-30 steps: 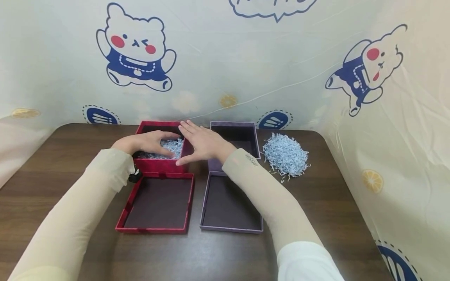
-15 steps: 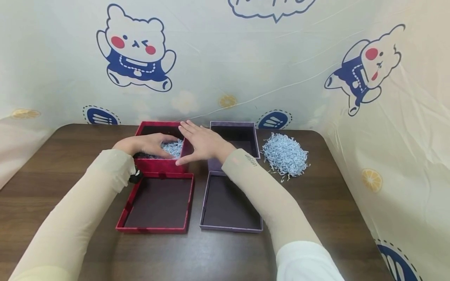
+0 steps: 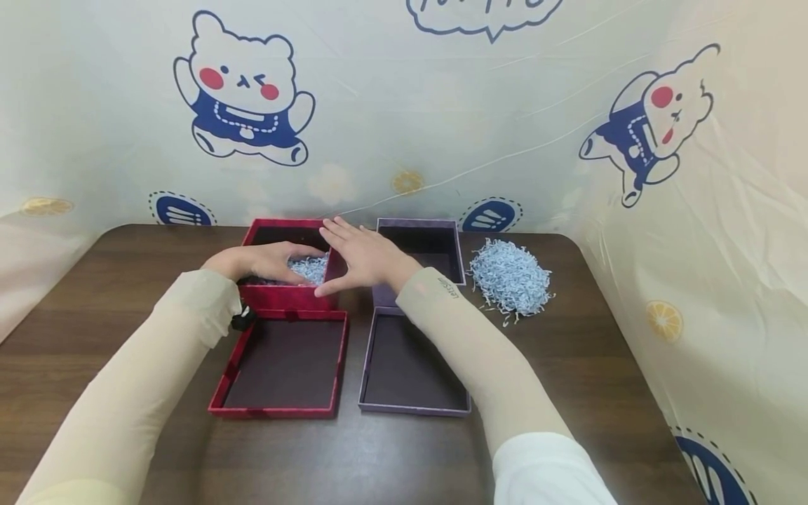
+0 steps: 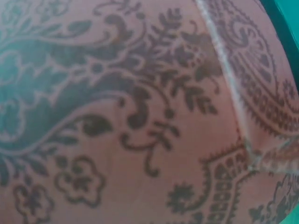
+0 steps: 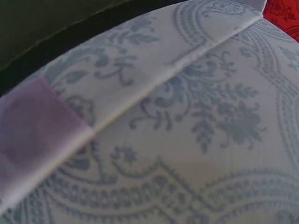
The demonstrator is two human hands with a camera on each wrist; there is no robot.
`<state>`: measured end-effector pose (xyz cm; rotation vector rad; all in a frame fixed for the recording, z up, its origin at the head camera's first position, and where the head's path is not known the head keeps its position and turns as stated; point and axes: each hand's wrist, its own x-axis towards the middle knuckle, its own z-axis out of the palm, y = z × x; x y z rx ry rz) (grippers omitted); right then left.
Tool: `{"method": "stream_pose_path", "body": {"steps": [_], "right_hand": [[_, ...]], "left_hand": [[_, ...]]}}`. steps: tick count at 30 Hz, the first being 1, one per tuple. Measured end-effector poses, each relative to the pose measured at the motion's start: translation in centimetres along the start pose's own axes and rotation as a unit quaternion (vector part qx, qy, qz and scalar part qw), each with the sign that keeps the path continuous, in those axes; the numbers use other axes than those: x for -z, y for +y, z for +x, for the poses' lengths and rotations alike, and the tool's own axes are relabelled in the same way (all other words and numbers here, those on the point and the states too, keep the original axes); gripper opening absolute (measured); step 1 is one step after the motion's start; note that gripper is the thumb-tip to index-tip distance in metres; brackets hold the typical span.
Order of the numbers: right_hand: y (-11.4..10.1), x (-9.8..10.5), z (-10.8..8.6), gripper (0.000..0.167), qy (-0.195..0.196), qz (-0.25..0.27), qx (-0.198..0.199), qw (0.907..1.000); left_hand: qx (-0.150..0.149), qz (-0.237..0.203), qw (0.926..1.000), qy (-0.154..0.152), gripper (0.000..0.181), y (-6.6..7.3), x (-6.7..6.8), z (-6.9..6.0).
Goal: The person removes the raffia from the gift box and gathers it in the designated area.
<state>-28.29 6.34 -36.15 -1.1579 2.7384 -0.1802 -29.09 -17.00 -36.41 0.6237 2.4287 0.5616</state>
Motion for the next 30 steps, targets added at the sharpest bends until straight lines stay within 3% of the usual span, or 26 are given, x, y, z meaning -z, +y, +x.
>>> {"method": "stream_pose_path", "body": {"steps": [5, 16, 30], "right_hand": [[0.08, -0.11, -0.01, 0.115, -0.008, 0.001, -0.008, 0.9999], [0.15, -0.21, 0.03, 0.116, -0.005, 0.009, -0.011, 0.9999], [0.17, -0.28, 0.34, 0.117, 0.001, 0.0, -0.015, 0.9999]], "left_hand": [[-0.018, -0.021, 0.9996, -0.01, 0.09, -0.11, -0.04, 0.04], [0.002, -0.057, 0.9978, -0.034, 0.098, 0.44, -0.13, -0.23], [-0.002, -0.085, 0.9952, -0.047, 0.09, 0.12, -0.27, -0.2]]}}
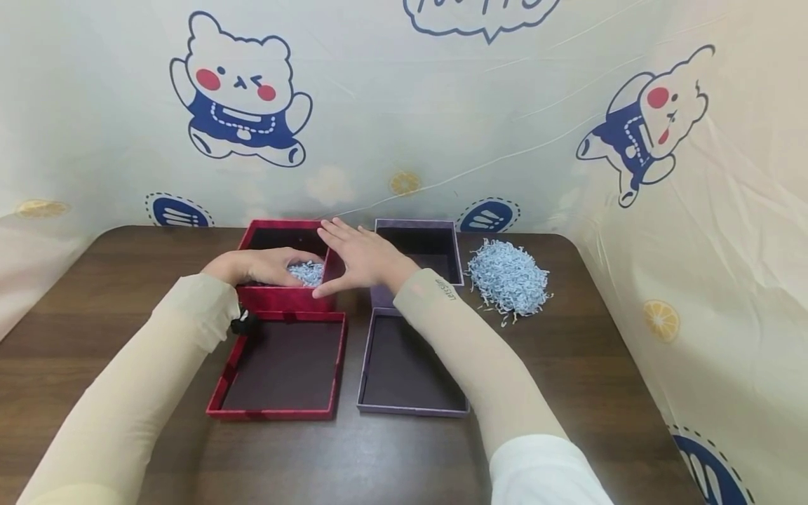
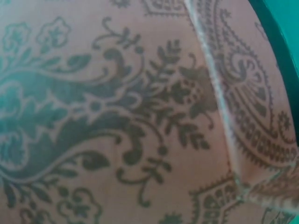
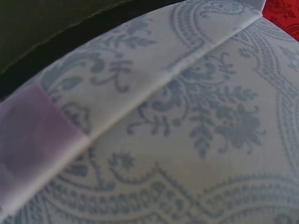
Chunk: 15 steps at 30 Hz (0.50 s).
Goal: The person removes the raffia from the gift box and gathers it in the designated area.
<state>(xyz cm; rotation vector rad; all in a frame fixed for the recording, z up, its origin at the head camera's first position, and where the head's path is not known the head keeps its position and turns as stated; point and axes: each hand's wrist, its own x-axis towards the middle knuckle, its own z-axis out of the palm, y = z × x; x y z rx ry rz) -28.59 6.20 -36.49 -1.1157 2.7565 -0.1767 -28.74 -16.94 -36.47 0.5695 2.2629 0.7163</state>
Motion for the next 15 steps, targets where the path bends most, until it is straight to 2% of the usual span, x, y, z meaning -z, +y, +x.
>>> {"method": "stream_pose_path", "body": {"steps": [15], "right_hand": [[-0.09, 0.0, -0.03, 0.116, -0.002, 0.006, -0.007, 1.0]], "left_hand": [[-0.004, -0.008, 1.0, 0.0, 0.084, 0.03, -0.19, 0.01]]}}
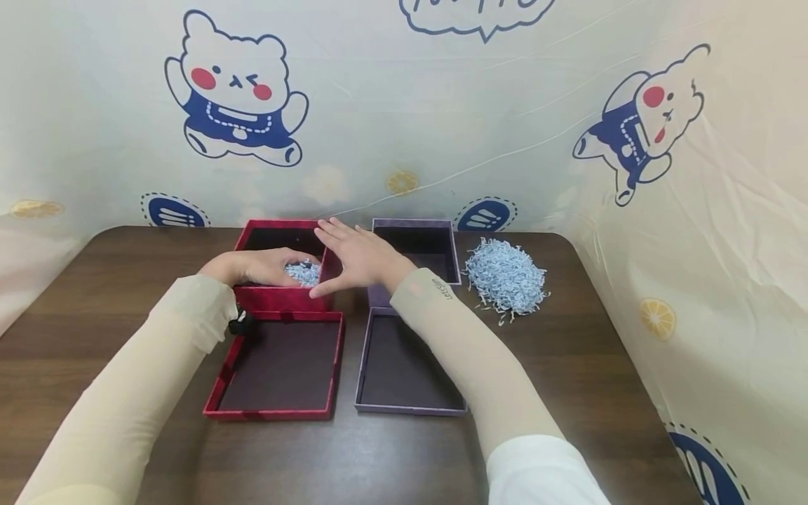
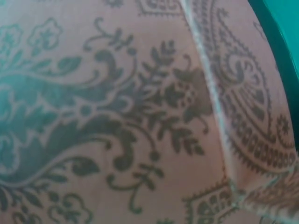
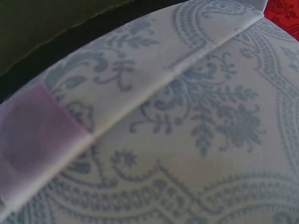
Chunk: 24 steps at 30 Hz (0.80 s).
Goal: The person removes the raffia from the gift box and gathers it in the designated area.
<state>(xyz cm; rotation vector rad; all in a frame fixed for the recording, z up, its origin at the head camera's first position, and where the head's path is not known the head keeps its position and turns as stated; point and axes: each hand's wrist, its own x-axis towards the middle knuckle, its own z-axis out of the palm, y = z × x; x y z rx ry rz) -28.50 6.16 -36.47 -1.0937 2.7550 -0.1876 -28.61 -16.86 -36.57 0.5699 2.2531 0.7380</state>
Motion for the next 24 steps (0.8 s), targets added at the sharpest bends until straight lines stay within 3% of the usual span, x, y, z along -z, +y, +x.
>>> {"method": "stream_pose_path", "body": {"steps": [14, 24], "right_hand": [[0.03, -0.02, -0.17, 0.116, 0.004, 0.019, 0.012, 0.9997], [0.11, -0.01, -0.13, 0.115, 0.008, 0.02, 0.015, 0.9996]], "left_hand": [[0.002, -0.008, 1.0, -0.003, 0.081, 0.06, -0.01, 0.16], [0.003, 0.015, 0.9996, 0.025, 0.084, 0.04, -0.03, -0.02]]}}
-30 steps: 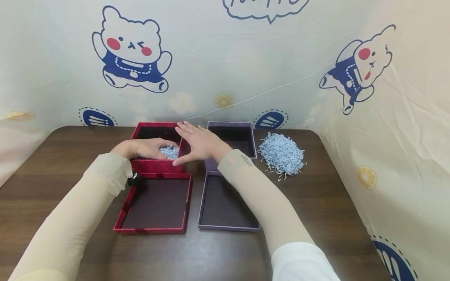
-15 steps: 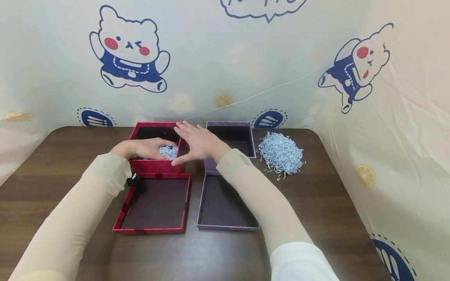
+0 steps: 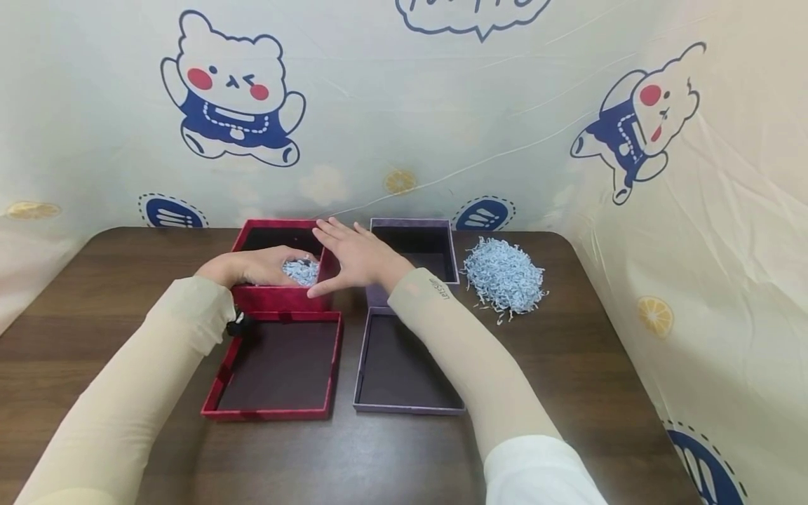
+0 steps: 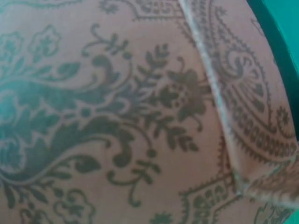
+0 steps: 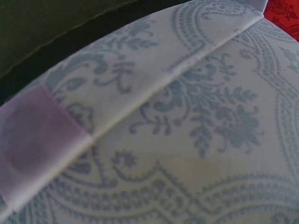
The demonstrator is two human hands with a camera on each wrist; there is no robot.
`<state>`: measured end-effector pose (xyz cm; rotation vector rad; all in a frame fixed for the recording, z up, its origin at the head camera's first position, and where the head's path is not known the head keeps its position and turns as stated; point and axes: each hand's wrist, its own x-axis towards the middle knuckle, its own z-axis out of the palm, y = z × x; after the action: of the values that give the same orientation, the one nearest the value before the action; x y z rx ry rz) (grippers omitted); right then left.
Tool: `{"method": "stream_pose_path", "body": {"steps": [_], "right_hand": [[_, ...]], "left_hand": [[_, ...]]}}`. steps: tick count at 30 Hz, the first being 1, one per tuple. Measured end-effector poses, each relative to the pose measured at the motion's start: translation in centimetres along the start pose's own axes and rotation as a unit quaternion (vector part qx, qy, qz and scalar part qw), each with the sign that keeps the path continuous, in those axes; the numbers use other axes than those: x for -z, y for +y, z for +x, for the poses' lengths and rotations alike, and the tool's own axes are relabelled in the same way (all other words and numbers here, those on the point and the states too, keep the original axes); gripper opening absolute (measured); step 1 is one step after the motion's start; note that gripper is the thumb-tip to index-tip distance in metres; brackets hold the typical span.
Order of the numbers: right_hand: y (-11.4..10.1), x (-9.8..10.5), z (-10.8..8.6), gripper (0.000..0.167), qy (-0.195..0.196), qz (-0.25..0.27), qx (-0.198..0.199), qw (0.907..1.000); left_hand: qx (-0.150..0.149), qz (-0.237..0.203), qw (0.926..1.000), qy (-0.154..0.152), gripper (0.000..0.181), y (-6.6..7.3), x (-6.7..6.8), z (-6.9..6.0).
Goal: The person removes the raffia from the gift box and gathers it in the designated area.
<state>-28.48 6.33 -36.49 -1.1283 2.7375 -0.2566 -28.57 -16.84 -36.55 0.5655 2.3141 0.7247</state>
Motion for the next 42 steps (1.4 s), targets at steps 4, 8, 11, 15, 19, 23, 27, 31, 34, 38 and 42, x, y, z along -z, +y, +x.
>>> {"method": "stream_pose_path", "body": {"steps": [4, 8, 11, 15, 19, 23, 27, 31, 34, 38, 42], "right_hand": [[0.0, -0.1, 0.0, 0.115, -0.002, 0.004, -0.001, 1.0], [-0.1, -0.1, 0.1, 0.116, -0.001, 0.003, -0.002, 1.0], [0.0, -0.1, 0.1, 0.116, -0.001, 0.003, -0.005, 1.0], [0.0, -0.1, 0.1, 0.116, -0.002, 0.001, -0.005, 1.0], [-0.1, 0.0, 0.0, 0.116, -0.001, -0.002, -0.004, 1.0], [-0.1, 0.0, 0.0, 0.116, -0.002, 0.0, -0.005, 1.0], [-0.2, 0.0, -0.1, 0.116, -0.003, -0.001, -0.006, 1.0], [-0.1, 0.0, -0.1, 0.115, -0.005, -0.004, -0.007, 1.0], [-0.1, -0.1, 0.0, 0.115, -0.005, -0.004, -0.007, 1.0], [-0.1, -0.1, 0.0, 0.115, -0.006, -0.002, -0.009, 0.9999], [-0.1, -0.2, 0.0, 0.115, -0.006, -0.004, -0.01, 0.9999]], "left_hand": [[0.002, 0.017, 0.9998, 0.009, 0.084, -0.1, 0.1, -0.1], [0.0, 0.024, 0.9995, 0.021, 0.082, -0.1, 0.3, -0.3], [0.007, 0.026, 0.9992, 0.031, 0.086, 0.0, 0.4, -0.8], [0.01, 0.039, 0.998, 0.049, 0.09, 0.2, 0.6, -1.3], [0.0, 0.048, 0.9969, 0.063, 0.087, 0.2, 0.8, -1.5], [-0.006, 0.052, 0.9959, 0.074, 0.084, 0.5, 0.9, -1.9], [-0.002, 0.065, 0.994, 0.088, 0.085, 0.9, 1.0, -2.5], [-0.006, 0.072, 0.9923, 0.1, 0.085, 1.1, 1.2, -2.9], [-0.015, 0.066, 0.9918, 0.108, 0.084, 1.1, 1.4, -3.2], [-0.02, 0.048, 0.9922, 0.113, 0.084, 1.4, 1.7, -3.4], [-0.017, 0.045, 0.992, 0.117, 0.085, 1.8, 1.9, -3.6]]}}
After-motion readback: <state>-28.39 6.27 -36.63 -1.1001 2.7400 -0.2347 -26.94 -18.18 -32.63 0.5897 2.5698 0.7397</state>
